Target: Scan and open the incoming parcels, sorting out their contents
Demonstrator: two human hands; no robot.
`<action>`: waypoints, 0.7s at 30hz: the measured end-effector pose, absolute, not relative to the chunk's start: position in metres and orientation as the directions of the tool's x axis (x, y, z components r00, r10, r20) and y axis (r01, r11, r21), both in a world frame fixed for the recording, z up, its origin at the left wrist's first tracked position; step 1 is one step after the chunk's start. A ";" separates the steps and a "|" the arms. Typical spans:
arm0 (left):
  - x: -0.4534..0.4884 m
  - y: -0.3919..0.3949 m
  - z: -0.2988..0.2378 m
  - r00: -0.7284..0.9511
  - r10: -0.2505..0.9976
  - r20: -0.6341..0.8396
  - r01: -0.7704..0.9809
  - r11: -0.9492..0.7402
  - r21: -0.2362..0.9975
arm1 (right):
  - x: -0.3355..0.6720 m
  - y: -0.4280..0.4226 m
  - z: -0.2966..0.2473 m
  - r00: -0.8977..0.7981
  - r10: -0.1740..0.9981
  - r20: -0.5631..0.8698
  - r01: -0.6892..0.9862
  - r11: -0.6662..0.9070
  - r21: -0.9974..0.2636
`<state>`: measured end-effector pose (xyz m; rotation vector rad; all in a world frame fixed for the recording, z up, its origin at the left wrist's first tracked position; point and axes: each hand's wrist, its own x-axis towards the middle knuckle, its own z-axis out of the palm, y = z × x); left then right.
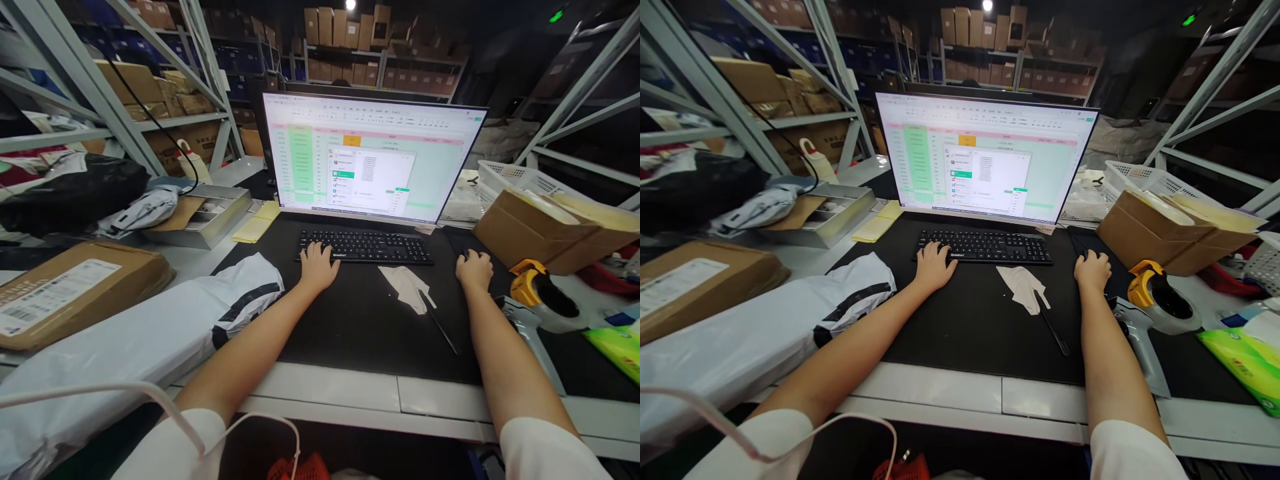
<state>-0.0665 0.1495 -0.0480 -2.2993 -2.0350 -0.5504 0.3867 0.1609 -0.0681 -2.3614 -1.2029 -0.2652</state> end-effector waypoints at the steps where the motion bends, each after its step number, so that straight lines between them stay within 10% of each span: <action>1: -0.066 0.149 -0.048 0.086 0.958 0.273 0.966 -0.147 0.212 | 0.387 0.161 -0.068 0.596 0.710 0.375 0.802 -0.502 -0.324; 21: -0.066 0.149 -0.048 0.087 0.954 0.288 0.963 -0.155 0.222 | 0.391 0.163 -0.071 0.594 0.703 0.390 0.804 -0.499 -0.323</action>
